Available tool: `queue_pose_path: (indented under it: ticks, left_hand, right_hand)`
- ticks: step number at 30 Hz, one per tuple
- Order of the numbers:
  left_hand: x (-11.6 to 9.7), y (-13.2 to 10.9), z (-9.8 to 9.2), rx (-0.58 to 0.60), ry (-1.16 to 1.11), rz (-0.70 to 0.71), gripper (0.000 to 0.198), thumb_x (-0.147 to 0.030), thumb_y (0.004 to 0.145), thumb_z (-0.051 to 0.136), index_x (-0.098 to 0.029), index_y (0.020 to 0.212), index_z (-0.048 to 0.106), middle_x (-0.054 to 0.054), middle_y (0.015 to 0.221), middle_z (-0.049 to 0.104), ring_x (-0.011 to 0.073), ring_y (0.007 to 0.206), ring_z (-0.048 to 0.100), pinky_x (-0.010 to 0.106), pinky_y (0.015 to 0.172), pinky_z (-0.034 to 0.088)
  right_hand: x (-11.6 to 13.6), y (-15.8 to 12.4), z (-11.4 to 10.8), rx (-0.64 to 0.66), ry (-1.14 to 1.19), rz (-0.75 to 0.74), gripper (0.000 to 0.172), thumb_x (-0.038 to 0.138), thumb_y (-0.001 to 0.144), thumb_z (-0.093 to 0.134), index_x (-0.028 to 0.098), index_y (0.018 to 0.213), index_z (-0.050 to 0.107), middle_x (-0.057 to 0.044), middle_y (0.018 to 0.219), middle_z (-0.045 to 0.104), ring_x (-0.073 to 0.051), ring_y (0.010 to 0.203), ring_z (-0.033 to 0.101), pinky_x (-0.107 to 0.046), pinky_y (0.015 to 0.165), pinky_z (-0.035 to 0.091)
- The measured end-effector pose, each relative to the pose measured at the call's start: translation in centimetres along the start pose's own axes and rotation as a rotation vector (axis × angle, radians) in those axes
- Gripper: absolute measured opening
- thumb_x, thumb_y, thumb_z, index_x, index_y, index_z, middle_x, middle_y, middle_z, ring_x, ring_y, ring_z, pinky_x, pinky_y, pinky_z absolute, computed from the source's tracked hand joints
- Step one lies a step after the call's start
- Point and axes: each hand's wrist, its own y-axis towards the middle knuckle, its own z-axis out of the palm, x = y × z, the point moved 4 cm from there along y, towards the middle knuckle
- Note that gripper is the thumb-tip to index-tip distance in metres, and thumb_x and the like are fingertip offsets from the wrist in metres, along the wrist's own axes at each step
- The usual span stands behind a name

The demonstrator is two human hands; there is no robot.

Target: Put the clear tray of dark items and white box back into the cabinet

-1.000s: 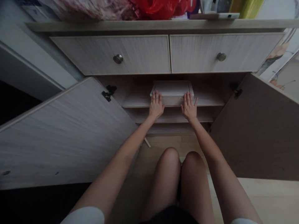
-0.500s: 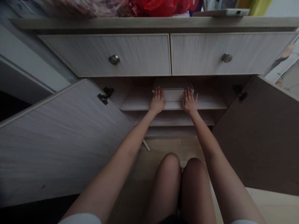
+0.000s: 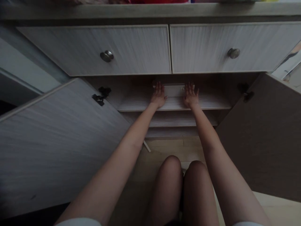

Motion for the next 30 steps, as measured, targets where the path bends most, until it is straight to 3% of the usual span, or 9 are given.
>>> queue_pose_path:
  ticks: [8,13,15,17,21,24,26,28,30]
  left_hand:
    - [0.1,1.0,0.3,0.028,0.023,-0.033,0.083,-0.027,0.087,0.052,0.001,0.155,0.012,0.020,0.165,-0.003,0.0313,0.151,-0.013,0.053,0.122,-0.005]
    - [0.0,1.8,-0.6,0.122,0.026,-0.060,0.081,-0.031,0.087,0.052,0.003,0.153,0.019,0.022,0.164,0.002,0.0340,0.152,-0.007,0.052,0.123,-0.003]
    - [-0.5,1.4,-2.0,0.112,-0.012,-0.022,0.077,-0.033,0.089,0.050,0.001,0.153,0.023,0.022,0.164,0.009,0.0333,0.152,-0.001,0.051,0.123,-0.001]
    - [-1.2,-0.5,-3.8,0.003,-0.063,0.020,0.069,-0.033,0.092,0.045,-0.002,0.152,0.029,0.020,0.163,0.018,0.0303,0.153,0.007,0.048,0.124,0.003]
    - [-2.3,-10.2,-6.5,-0.272,-0.228,-0.042,0.051,-0.037,0.097,0.034,-0.012,0.138,0.052,0.018,0.146,0.051,0.0242,0.139,0.043,0.041,0.117,0.030]
    - [-1.6,-21.2,-6.3,-0.366,-0.301,-0.227,0.046,-0.049,0.094,0.040,-0.016,0.089,0.073,0.012,0.090,0.073,0.0208,0.090,0.067,0.033,0.087,0.050]
    - [-0.2,-29.3,-5.6,-0.388,-0.288,-0.488,0.056,-0.057,0.089,0.042,-0.018,0.052,0.057,0.003,0.050,0.054,0.0138,0.053,0.053,0.026,0.059,0.044]
    - [1.1,-36.9,-5.4,-0.402,-0.291,-0.714,0.059,-0.062,0.084,0.044,-0.020,0.042,0.041,-0.003,0.040,0.034,0.0093,0.043,0.036,0.024,0.049,0.031]
    - [2.1,-43.3,-6.2,-0.490,-0.264,-0.918,0.056,-0.062,0.079,0.044,-0.021,0.042,0.039,-0.003,0.039,0.032,0.0096,0.042,0.031,0.026,0.048,0.028]
  right_hand:
    - [-0.2,0.9,0.1,0.043,0.068,-0.014,0.074,0.034,0.092,0.032,0.007,0.158,0.011,-0.016,0.165,0.001,-0.036,0.150,0.002,-0.071,0.111,0.005]
    - [-0.3,1.8,-1.4,0.199,0.093,0.051,0.076,0.037,0.092,0.039,0.008,0.157,0.013,-0.016,0.165,0.002,-0.035,0.151,0.002,-0.068,0.113,0.012]
    - [-0.2,1.1,-3.2,0.145,0.134,0.044,0.072,0.038,0.095,0.036,0.007,0.157,0.016,-0.017,0.164,0.006,-0.033,0.151,0.005,-0.063,0.116,0.015]
    - [-0.1,-1.5,-5.7,-0.032,0.241,0.034,0.067,0.041,0.098,0.031,0.009,0.156,0.022,-0.018,0.163,0.015,-0.030,0.150,0.013,-0.058,0.117,0.020]
    - [-0.1,-13.1,-10.0,-0.353,0.575,0.087,0.053,0.050,0.100,0.032,0.017,0.135,0.054,-0.017,0.133,0.058,-0.026,0.123,0.055,-0.044,0.103,0.045]
    - [-1.1,-24.6,-11.8,-0.497,0.628,0.229,0.036,0.049,0.096,0.048,0.019,0.096,0.067,-0.008,0.086,0.068,-0.020,0.080,0.065,-0.033,0.074,0.053]
    - [-2.2,-31.5,-13.0,-0.533,0.527,0.251,0.030,0.044,0.093,0.055,0.018,0.080,0.065,-0.004,0.071,0.064,-0.016,0.064,0.060,-0.028,0.062,0.048]
    - [-3.5,-36.9,-14.6,-0.503,0.380,0.216,0.022,0.037,0.090,0.060,0.019,0.079,0.067,-0.003,0.070,0.065,-0.014,0.058,0.057,-0.026,0.058,0.044]
    - [-5.6,-41.1,-17.1,-0.614,0.197,0.306,0.019,0.036,0.086,0.065,0.019,0.079,0.069,-0.003,0.066,0.062,-0.014,0.056,0.056,-0.027,0.056,0.042]
